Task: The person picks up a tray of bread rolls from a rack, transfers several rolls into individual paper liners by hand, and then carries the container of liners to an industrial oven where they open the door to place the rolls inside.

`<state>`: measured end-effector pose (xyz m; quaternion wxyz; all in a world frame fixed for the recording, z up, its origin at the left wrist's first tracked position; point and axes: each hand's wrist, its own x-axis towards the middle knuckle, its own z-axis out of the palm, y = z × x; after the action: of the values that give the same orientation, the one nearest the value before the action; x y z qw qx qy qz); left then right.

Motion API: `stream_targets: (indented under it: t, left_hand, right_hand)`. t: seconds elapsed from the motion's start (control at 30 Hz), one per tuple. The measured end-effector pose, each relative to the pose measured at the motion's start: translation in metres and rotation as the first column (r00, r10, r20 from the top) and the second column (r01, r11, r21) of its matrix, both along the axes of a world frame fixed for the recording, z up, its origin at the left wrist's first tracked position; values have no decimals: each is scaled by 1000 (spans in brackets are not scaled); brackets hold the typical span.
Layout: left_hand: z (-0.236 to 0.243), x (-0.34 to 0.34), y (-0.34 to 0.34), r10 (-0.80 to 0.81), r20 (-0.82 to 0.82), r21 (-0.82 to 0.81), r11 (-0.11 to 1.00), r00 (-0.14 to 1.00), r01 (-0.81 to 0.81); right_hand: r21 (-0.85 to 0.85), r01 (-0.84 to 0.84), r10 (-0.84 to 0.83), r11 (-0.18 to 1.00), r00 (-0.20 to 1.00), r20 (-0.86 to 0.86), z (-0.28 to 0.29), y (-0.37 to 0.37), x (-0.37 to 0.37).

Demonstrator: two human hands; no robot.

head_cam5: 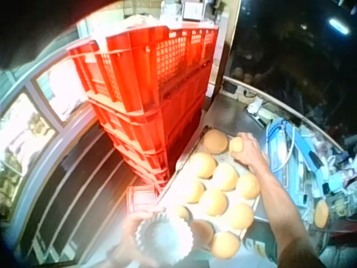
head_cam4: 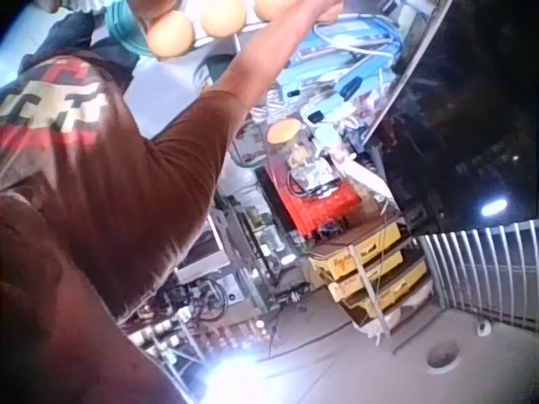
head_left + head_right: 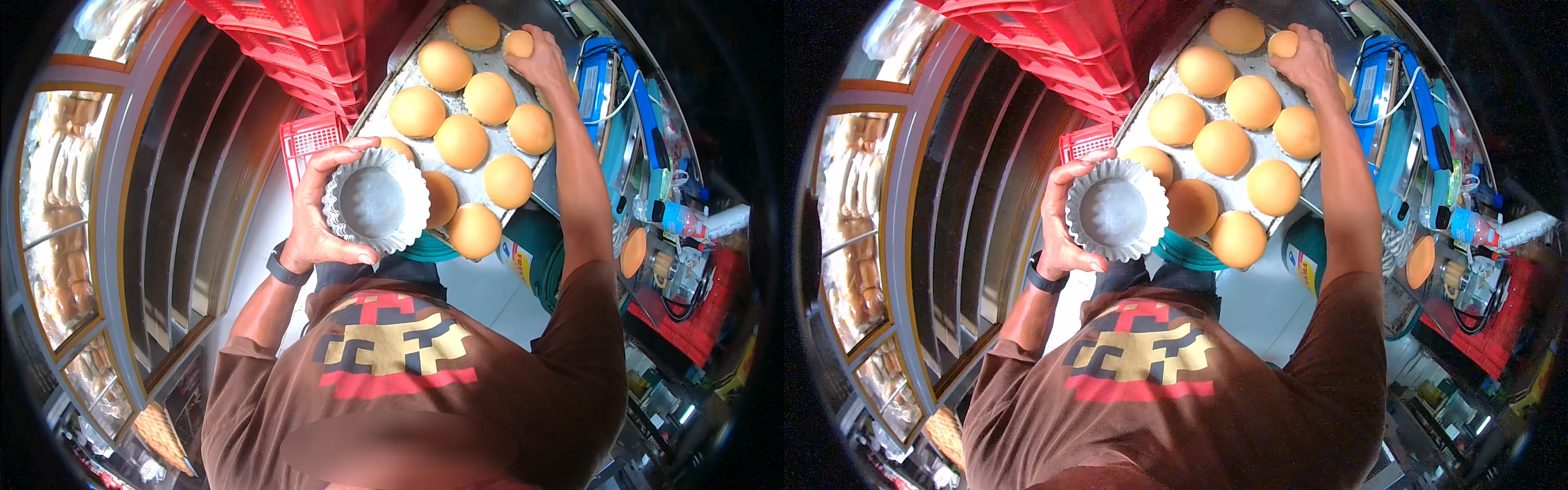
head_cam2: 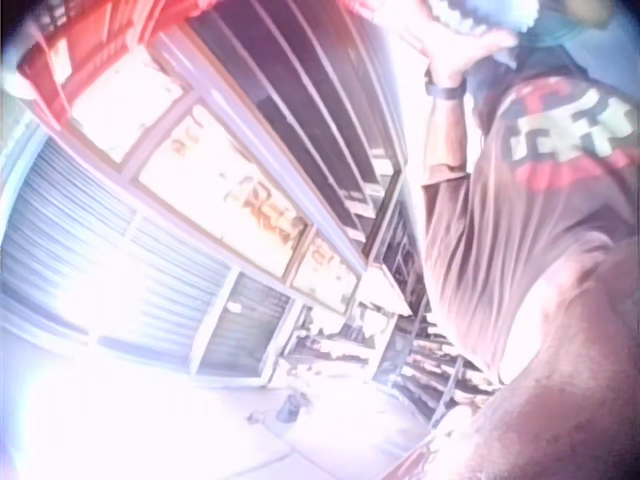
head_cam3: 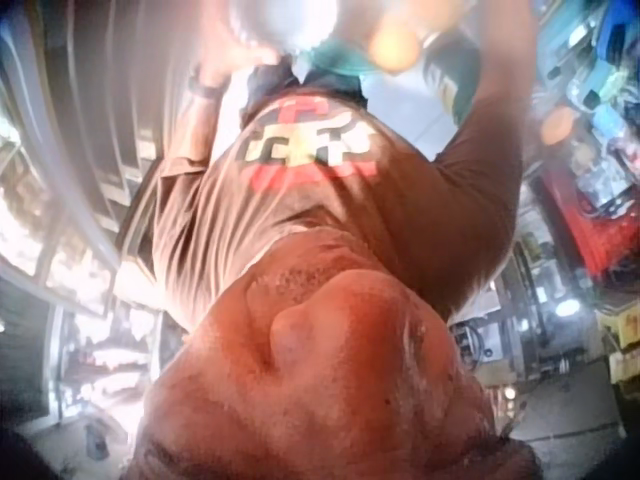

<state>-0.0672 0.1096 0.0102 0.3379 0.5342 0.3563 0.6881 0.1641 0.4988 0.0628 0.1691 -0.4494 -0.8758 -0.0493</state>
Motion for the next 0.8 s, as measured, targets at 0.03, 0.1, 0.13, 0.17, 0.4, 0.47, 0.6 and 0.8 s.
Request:
stream_targets:
  t: [0.03,0.1,0.13,0.17,0.4,0.47,0.6,0.8]
  left_hand:
    - [-1,-2,-3,3,-4,-4,1000,1000,-3]
    - [0,-4,-4,-29,73,10,1000,997,28]
    - [0,-5,-4,-28,54,8,1000,998,28]
    - [1,-7,-3,-33,32,10,999,999,33]
    - [3,-7,-2,-35,83,-85,996,996,42]
    - [6,-2,-2,-42,87,-106,993,995,51]
    - [5,7,3,-112,155,-105,986,982,130]
    - [20,60,15,-351,389,-228,859,852,458]
  right_hand:
    - [-5,4,-4,1000,999,-40,2,-7,-4]
    - [-4,-19,19,1000,999,-35,-5,-12,-5]
    - [-7,-45,45,999,998,-32,-10,-14,-5]
    - [1,-35,35,999,999,-32,-13,-16,-5]
    - [-97,158,-145,983,981,127,1,-37,-8]
    - [-22,101,-95,995,980,177,-17,-24,1]
    - [-270,-21,-79,963,932,-353,24,-102,-5]
    - [-262,-571,320,778,720,-616,53,-324,49]
